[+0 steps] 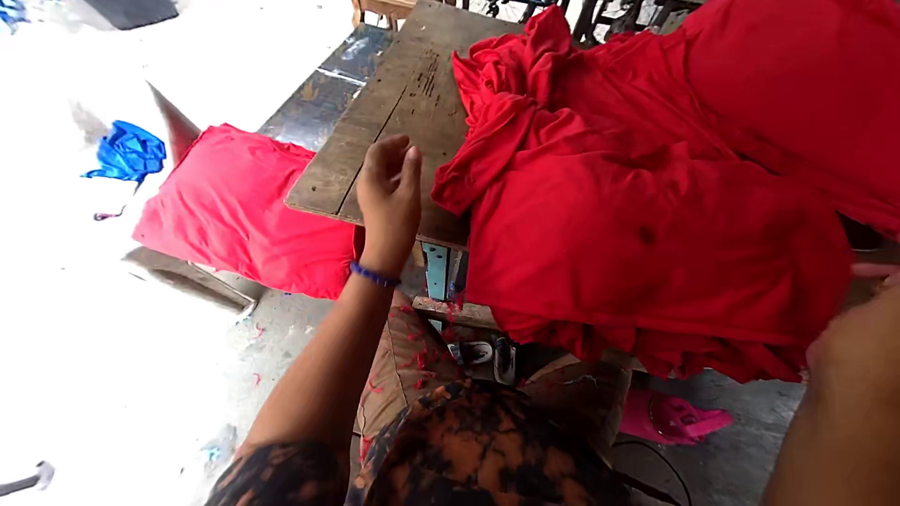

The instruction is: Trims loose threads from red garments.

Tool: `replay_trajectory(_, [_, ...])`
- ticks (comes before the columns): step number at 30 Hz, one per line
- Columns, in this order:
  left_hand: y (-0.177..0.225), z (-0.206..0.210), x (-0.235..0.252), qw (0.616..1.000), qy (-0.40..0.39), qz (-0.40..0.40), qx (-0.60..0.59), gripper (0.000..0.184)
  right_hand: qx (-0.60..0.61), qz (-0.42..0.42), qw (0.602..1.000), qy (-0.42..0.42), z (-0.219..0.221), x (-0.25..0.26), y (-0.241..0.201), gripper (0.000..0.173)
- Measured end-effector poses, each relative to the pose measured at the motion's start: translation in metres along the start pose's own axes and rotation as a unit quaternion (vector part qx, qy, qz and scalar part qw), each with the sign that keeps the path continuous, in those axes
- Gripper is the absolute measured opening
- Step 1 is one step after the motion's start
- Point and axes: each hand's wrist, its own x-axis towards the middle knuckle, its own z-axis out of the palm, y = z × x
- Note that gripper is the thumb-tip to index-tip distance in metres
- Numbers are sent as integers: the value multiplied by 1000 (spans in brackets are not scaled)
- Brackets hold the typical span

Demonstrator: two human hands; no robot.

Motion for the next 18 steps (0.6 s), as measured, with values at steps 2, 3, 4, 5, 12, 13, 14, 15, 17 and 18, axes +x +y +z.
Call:
replay_trajectory(2, [7,-4,-54,997,32,-10,-73,26,110,-68,988,-82,8,-20,-49,36])
replay_trajectory(3, [12,-3,-83,995,3,-44,-95,24,154,-94,974,-136,16,-32,-74,31])
replay_trajectory(4, [17,0,-110,990,-52,-90,-99,28,187,-119,959,-175,27,-44,-96,26])
replay_trajectory(5, [17,4,-127,978,-115,-135,-108,35,204,-155,945,-201,38,-56,-114,20])
replay_trajectory(12, [10,4,-153,957,-130,-108,-234,14,71,-304,888,-337,97,-109,-160,32])
replay_trajectory(13, [15,2,-150,961,-119,-72,-237,18,60,-307,891,-330,103,-113,-158,27])
replay_trajectory(14, [21,1,-147,963,-112,-43,-241,20,71,-302,898,-313,107,-114,-156,21])
replay_trajectory(15, [25,0,-146,962,-111,-21,-247,17,103,-288,905,-294,109,-115,-155,15])
replay_trajectory(17, [31,2,-141,953,-126,6,-275,14,202,-247,905,-283,107,-111,-153,10])
replay_trajectory(18, [33,5,-139,945,-136,6,-298,25,248,-227,898,-285,106,-108,-153,9])
